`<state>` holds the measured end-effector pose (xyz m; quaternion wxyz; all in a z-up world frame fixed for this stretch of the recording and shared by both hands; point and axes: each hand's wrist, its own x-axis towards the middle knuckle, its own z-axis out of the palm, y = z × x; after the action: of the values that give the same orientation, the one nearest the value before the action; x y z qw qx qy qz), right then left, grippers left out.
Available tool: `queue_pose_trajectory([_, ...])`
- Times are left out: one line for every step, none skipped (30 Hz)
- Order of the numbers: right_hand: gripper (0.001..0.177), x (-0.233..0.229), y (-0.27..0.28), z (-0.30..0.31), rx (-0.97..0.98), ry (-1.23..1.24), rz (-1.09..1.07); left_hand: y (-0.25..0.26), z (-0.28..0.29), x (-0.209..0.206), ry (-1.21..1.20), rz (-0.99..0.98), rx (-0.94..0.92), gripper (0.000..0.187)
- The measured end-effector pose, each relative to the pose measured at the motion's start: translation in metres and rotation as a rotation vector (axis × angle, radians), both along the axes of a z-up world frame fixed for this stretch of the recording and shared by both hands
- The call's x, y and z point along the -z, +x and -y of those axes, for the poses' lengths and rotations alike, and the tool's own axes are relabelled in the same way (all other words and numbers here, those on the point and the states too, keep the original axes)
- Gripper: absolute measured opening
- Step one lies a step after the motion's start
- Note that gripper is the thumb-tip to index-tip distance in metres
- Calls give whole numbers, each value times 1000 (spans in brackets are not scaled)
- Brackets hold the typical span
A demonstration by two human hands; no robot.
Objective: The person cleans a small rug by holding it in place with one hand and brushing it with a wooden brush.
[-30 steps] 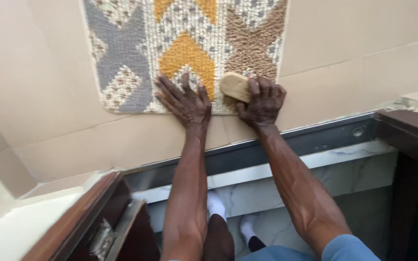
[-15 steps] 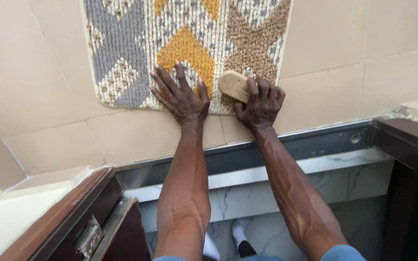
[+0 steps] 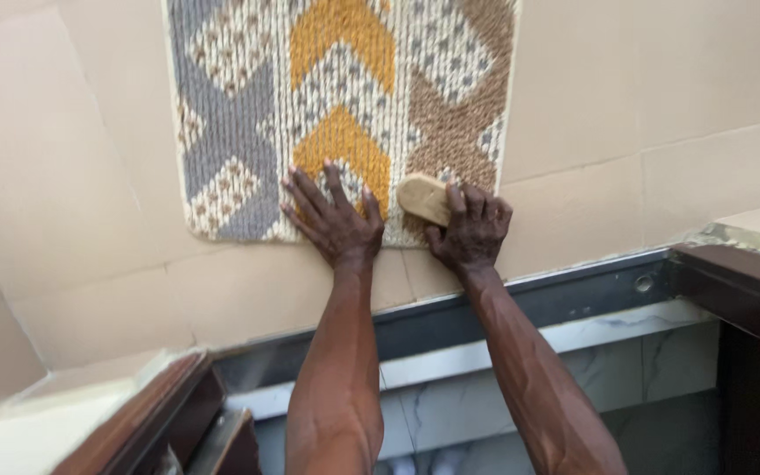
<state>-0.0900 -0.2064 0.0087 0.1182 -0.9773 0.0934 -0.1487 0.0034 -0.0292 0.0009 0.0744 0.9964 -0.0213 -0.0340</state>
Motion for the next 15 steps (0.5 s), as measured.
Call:
queue_pose_trajectory([80,0,1,-3,-1,22,6,0,-1,-2,-4,10,8,78])
queue_pose_trajectory([80,0,4,-3,6,18,17,0,1,-3,-6,-11,4,78])
queue_pose_trajectory([81,-2,3,-3,10,15,-3,-2,0,-4,-1,-39,-3,78])
queue_pose_trajectory([82,-3,2,-3,13,12,-23,0,-1,-4,0,-36,1,78])
queue_pose_trajectory([82,-4,2,-3,12,10,-24,-1,-1,-4,1,-38,2,79])
queue_pose_trajectory([82,-5,3,-4,10,15,-15,-1,-1,-3,1,-39,4,79])
queue_pose_trajectory([82,-5,3,-5,7,22,-5,0,-1,-2,2,-38,2,79])
queue_pose_trajectory([82,-6,4,-5,6,23,-4,0,-1,-1,2,-48,1,79])
queue_pose_trajectory([81,-6,4,-4,9,22,-8,1,-2,0,2,-56,4,80])
queue_pose_trajectory([80,-5,4,-5,11,22,-11,1,-4,-1,5,-54,6,80])
queue_pose_trajectory([80,-5,4,-4,13,18,-6,0,-3,0,1,-36,8,79])
queue_pose_trajectory([80,-5,4,-5,20,16,-12,-1,-2,0,-3,-18,10,79])
queue_pose_trajectory([79,-4,3,-4,24,10,-20,-2,-2,0,-11,-15,10,79])
queue_pose_trajectory([79,-4,2,-4,24,2,-17,-2,-3,0,-4,-22,12,79])
queue_pose_trajectory([79,-4,3,-5,26,2,-13,-1,-4,1,5,-27,9,79])
